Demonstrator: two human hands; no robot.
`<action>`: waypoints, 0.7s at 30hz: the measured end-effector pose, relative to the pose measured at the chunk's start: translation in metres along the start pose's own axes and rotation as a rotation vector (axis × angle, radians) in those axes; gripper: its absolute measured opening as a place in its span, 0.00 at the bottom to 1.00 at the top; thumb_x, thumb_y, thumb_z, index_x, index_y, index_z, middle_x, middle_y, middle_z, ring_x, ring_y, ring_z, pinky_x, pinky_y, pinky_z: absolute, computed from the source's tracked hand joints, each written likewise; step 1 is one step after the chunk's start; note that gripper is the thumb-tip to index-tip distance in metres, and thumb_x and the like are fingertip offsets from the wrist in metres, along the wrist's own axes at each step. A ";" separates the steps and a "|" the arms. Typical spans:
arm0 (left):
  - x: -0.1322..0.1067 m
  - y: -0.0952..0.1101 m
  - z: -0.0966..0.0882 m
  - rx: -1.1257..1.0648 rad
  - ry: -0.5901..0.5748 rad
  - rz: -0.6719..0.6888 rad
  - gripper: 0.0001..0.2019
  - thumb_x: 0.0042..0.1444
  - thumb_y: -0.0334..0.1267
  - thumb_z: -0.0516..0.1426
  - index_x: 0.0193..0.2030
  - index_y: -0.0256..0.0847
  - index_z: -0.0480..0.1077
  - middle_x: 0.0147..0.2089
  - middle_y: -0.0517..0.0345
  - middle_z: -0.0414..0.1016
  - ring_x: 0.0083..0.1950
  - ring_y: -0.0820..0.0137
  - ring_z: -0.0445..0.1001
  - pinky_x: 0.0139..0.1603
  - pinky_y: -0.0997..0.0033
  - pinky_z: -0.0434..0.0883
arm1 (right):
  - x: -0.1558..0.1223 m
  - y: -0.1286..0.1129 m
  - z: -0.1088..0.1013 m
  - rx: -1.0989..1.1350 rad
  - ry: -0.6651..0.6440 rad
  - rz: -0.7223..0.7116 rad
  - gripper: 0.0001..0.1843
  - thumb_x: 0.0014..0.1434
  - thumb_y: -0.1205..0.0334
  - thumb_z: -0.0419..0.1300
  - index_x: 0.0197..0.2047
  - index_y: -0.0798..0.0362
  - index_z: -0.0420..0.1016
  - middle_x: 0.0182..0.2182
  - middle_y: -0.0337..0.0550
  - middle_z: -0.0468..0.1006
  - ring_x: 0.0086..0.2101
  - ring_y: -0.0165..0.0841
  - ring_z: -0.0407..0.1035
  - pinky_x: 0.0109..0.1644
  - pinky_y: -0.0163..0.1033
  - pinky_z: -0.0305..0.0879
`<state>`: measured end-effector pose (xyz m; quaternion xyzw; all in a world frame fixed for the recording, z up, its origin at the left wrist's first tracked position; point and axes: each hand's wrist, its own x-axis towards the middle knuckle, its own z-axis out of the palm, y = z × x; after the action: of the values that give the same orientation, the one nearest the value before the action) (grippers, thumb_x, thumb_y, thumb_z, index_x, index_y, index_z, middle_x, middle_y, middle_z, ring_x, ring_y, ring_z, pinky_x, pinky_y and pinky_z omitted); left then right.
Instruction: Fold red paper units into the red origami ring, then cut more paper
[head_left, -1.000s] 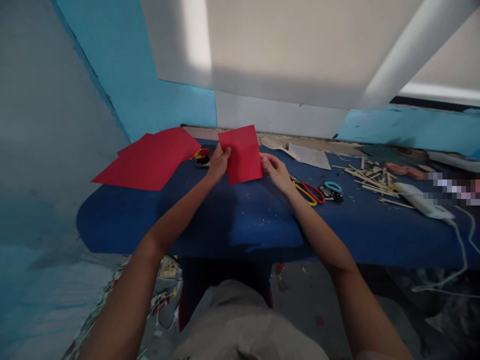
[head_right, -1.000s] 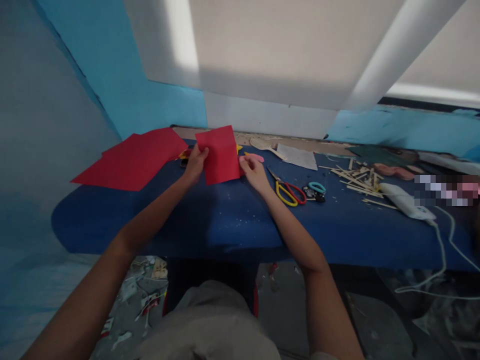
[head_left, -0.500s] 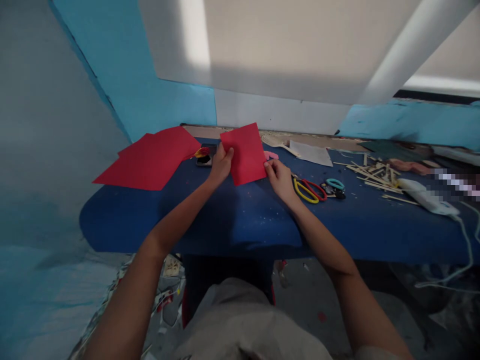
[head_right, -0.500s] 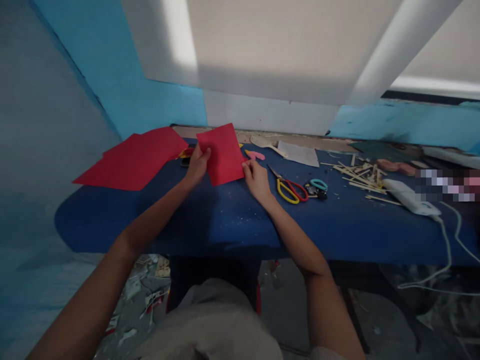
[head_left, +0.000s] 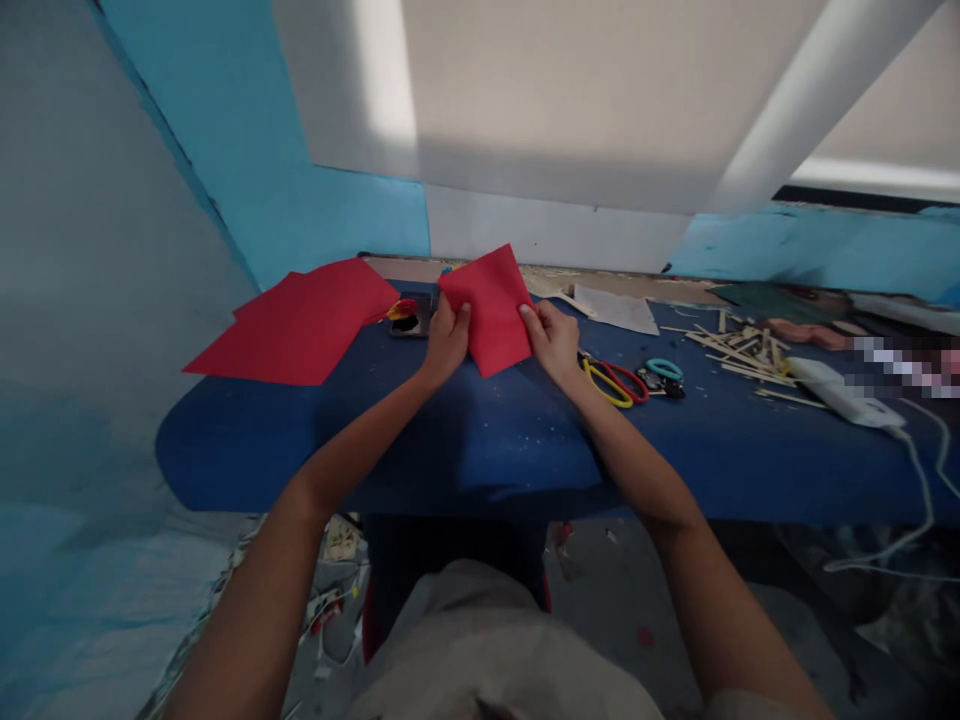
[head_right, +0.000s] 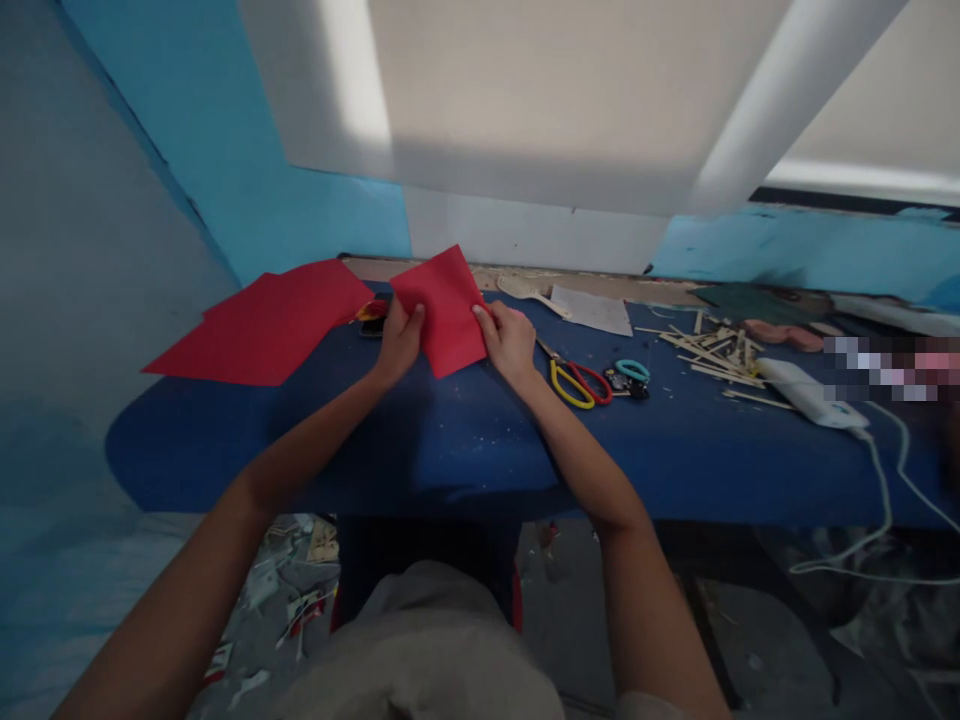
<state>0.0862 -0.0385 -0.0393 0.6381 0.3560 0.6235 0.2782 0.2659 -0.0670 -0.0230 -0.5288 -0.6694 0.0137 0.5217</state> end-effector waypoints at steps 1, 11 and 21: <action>-0.001 0.002 0.000 -0.022 0.017 -0.028 0.26 0.62 0.61 0.52 0.56 0.42 0.65 0.58 0.42 0.73 0.63 0.55 0.70 0.67 0.57 0.62 | 0.000 0.000 0.000 0.026 0.003 0.007 0.32 0.62 0.30 0.46 0.22 0.49 0.56 0.18 0.35 0.56 0.23 0.29 0.53 0.31 0.38 0.49; 0.000 0.009 0.000 -0.179 0.028 -0.144 0.17 0.62 0.49 0.58 0.52 0.43 0.67 0.58 0.47 0.74 0.65 0.56 0.68 0.70 0.59 0.58 | 0.030 -0.003 0.004 0.109 -0.027 -0.029 0.34 0.60 0.27 0.46 0.23 0.50 0.63 0.20 0.38 0.62 0.25 0.31 0.56 0.32 0.40 0.52; 0.004 0.003 0.000 -0.149 -0.079 -0.174 0.14 0.61 0.39 0.59 0.53 0.42 0.68 0.60 0.47 0.73 0.67 0.58 0.66 0.71 0.60 0.56 | 0.050 0.008 0.011 0.217 -0.041 0.031 0.36 0.52 0.22 0.51 0.23 0.50 0.63 0.19 0.36 0.59 0.24 0.28 0.53 0.29 0.38 0.50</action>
<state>0.0861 -0.0368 -0.0345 0.6065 0.3516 0.5960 0.3916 0.2690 -0.0215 0.0018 -0.4793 -0.6662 0.1051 0.5617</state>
